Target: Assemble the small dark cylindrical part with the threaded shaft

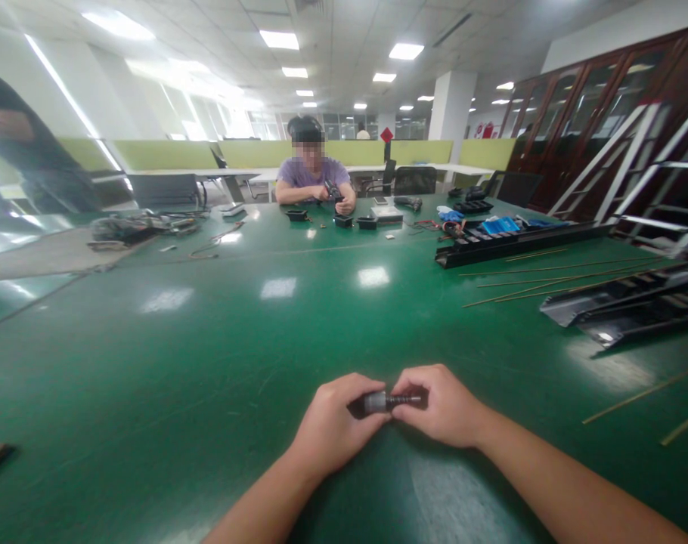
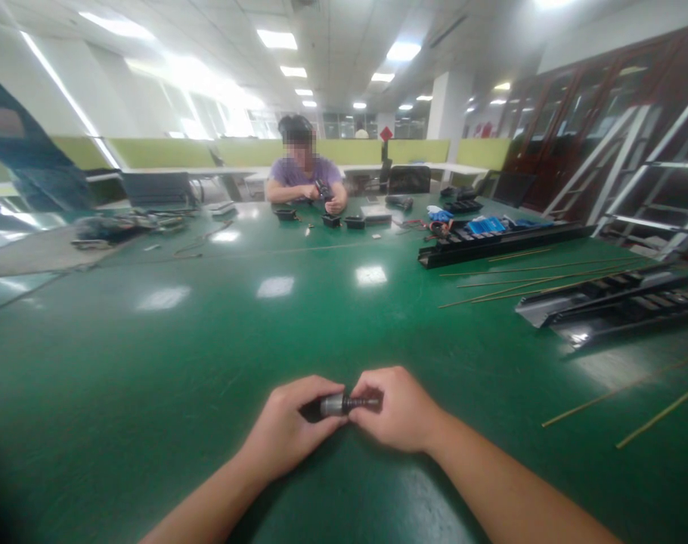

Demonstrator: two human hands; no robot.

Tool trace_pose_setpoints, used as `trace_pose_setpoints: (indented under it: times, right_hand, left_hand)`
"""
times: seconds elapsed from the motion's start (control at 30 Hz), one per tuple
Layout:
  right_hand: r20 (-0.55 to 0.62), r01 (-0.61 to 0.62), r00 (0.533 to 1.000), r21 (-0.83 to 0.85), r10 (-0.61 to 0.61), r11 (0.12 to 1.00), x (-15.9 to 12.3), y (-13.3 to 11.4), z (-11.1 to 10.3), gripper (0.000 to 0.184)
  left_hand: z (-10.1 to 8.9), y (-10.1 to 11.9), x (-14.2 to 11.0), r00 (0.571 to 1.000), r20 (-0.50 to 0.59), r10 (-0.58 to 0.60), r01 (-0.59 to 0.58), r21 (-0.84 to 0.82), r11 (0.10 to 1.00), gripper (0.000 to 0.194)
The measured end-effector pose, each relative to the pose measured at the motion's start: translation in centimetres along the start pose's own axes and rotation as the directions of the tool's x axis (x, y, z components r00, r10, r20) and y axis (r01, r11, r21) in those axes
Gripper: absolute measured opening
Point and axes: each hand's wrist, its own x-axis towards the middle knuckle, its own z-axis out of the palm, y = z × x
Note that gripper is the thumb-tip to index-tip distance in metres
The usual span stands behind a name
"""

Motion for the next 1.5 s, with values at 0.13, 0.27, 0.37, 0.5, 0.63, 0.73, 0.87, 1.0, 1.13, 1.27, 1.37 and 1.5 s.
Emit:
trace_pose_setpoints:
  times: [0.13, 0.27, 0.37, 0.5, 0.63, 0.73, 0.87, 1.0, 1.13, 1.27, 1.37, 1.5]
  right_hand:
    - [0.002, 0.003, 1.000, -0.010, -0.003, 1.000, 0.01, -0.05, -0.02, 0.006]
    - [-0.001, 0.010, 1.000, 0.000, -0.010, 1.000, 0.06, -0.08, -0.01, 0.006]
    - [-0.005, 0.014, 1.000, -0.007, -0.014, 1.000, 0.07, -0.05, 0.03, 0.006]
    - [-0.011, 0.010, 1.000, -0.006, -0.010, 1.000, 0.02, -0.01, 0.06, 0.005]
    - [-0.012, 0.009, 1.000, 0.000, -0.009, 1.000, 0.01, -0.09, -0.01, 0.004]
    - [-0.012, 0.009, 1.000, -0.006, -0.009, 1.000, 0.04, -0.23, -0.11, 0.004]
    - [-0.006, 0.005, 1.000, -0.005, -0.005, 1.000, 0.06, -0.30, -0.18, 0.004]
    - [-0.014, 0.006, 1.000, -0.017, -0.006, 1.000, 0.02, -0.16, -0.08, 0.004]
    - [-0.019, 0.012, 1.000, -0.031, -0.012, 0.999, -0.05, -0.04, 0.04, 0.004]
    - [-0.017, 0.007, 1.000, -0.036, -0.007, 0.999, -0.10, -0.06, 0.03, 0.004]
    - [-0.016, 0.010, 1.000, -0.041, -0.010, 0.999, -0.09, -0.05, -0.02, 0.004]
    - [-0.008, 0.006, 1.000, -0.034, -0.007, 0.999, -0.09, 0.02, -0.07, 0.004]
  left_hand:
    - [-0.06, 0.17, 0.03, 1.000, 0.003, -0.011, 0.011, -0.001, 1.000, 0.020]
    - [-0.08, 0.27, 0.07, 1.000, 0.003, -0.004, 0.004, 0.002, 1.000, 0.019]
    - [-0.09, 0.23, 0.03, 1.000, 0.004, -0.001, 0.001, 0.009, 1.000, 0.018]
    - [-0.07, 0.18, -0.10, 1.000, 0.001, 0.003, -0.003, 0.011, 1.000, 0.018]
    - [-0.05, 0.12, -0.12, 1.000, 0.000, 0.006, -0.006, 0.011, 1.000, 0.019]
    - [-0.03, 0.10, -0.06, 1.000, -0.004, -0.008, 0.008, 0.009, 1.000, 0.019]
    - [-0.02, 0.10, -0.04, 1.000, -0.006, -0.020, 0.020, 0.005, 1.000, 0.020]
    - [0.01, 0.09, -0.05, 1.000, 0.000, -0.024, 0.024, 0.003, 1.000, 0.021]
    - [-0.03, 0.20, -0.02, 0.999, -0.018, -0.026, 0.026, -0.001, 1.000, 0.020]
    - [-0.06, 0.30, -0.02, 0.999, -0.006, -0.052, 0.052, 0.008, 0.999, 0.020]
    - [-0.07, 0.33, -0.03, 0.998, -0.012, -0.056, 0.056, 0.007, 0.998, 0.020]
    - [-0.10, 0.42, -0.02, 0.998, -0.013, -0.063, 0.063, 0.005, 0.998, 0.019]
